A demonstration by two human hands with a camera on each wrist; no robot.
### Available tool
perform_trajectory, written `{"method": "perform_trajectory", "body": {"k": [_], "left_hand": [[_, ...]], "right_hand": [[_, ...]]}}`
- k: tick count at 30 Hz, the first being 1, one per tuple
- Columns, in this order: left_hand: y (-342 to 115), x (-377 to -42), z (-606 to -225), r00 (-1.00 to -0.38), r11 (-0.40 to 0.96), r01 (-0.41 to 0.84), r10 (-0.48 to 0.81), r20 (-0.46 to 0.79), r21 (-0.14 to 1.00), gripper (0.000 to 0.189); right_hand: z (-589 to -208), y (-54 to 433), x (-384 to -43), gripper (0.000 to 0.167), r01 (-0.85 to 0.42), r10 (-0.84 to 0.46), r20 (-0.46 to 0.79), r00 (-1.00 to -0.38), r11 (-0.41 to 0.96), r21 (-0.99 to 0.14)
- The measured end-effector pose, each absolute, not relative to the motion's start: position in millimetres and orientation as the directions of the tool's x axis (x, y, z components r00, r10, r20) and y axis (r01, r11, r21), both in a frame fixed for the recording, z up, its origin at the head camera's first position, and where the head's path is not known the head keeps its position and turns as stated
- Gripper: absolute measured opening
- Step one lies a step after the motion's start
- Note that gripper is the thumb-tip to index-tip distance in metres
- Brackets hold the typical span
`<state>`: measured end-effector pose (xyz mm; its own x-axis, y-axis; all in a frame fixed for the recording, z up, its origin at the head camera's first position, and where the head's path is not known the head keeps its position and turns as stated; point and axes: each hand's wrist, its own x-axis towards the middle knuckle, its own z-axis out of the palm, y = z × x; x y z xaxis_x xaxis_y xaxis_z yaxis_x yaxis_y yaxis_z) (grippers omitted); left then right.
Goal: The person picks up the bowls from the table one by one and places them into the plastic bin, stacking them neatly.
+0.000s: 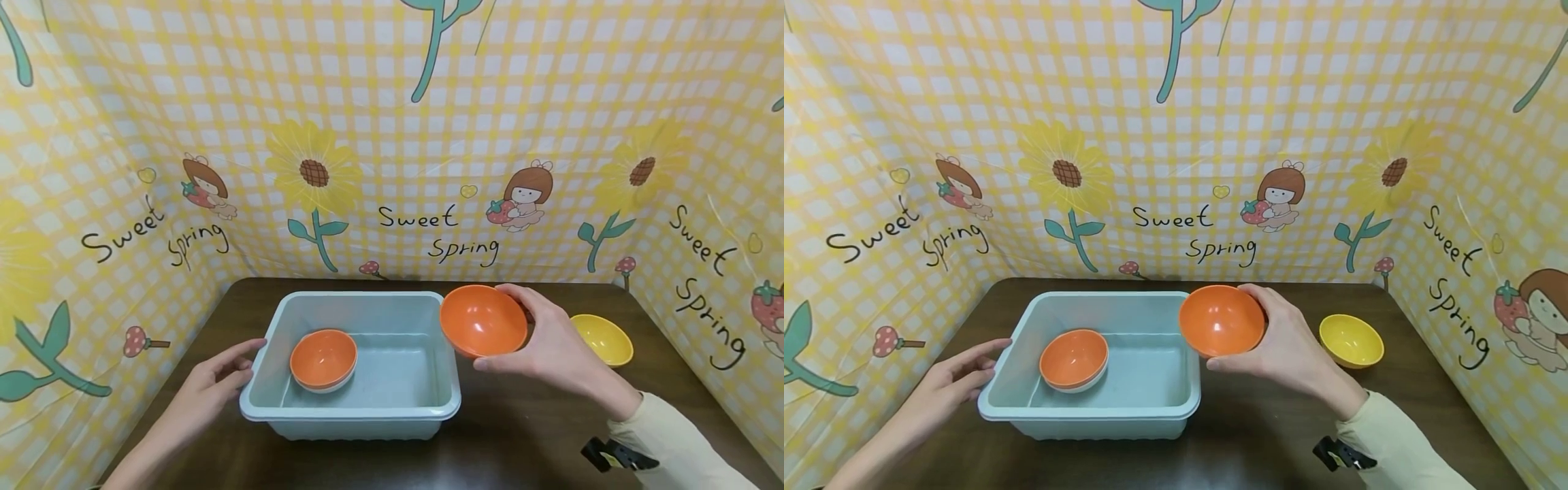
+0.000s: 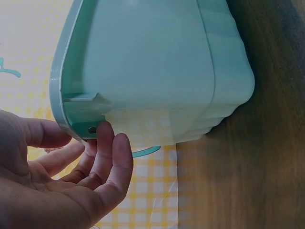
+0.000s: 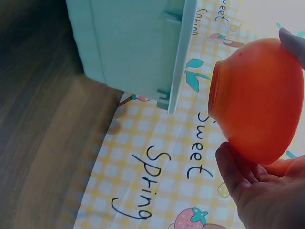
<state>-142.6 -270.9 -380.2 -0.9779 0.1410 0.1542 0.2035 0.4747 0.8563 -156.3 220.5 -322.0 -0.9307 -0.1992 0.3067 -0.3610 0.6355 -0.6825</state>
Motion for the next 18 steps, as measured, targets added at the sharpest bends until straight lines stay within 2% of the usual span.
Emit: {"method": "perform_trajectory", "body": {"k": [18], "left_hand": [[-272,-144,-380,-0.977,0.437,0.201,0.156,0.146,0.877,0.043]], "right_hand": [[-314,194,-166,0.103,-0.438,-0.286,0.332,-0.899,0.586,-0.681]]}}
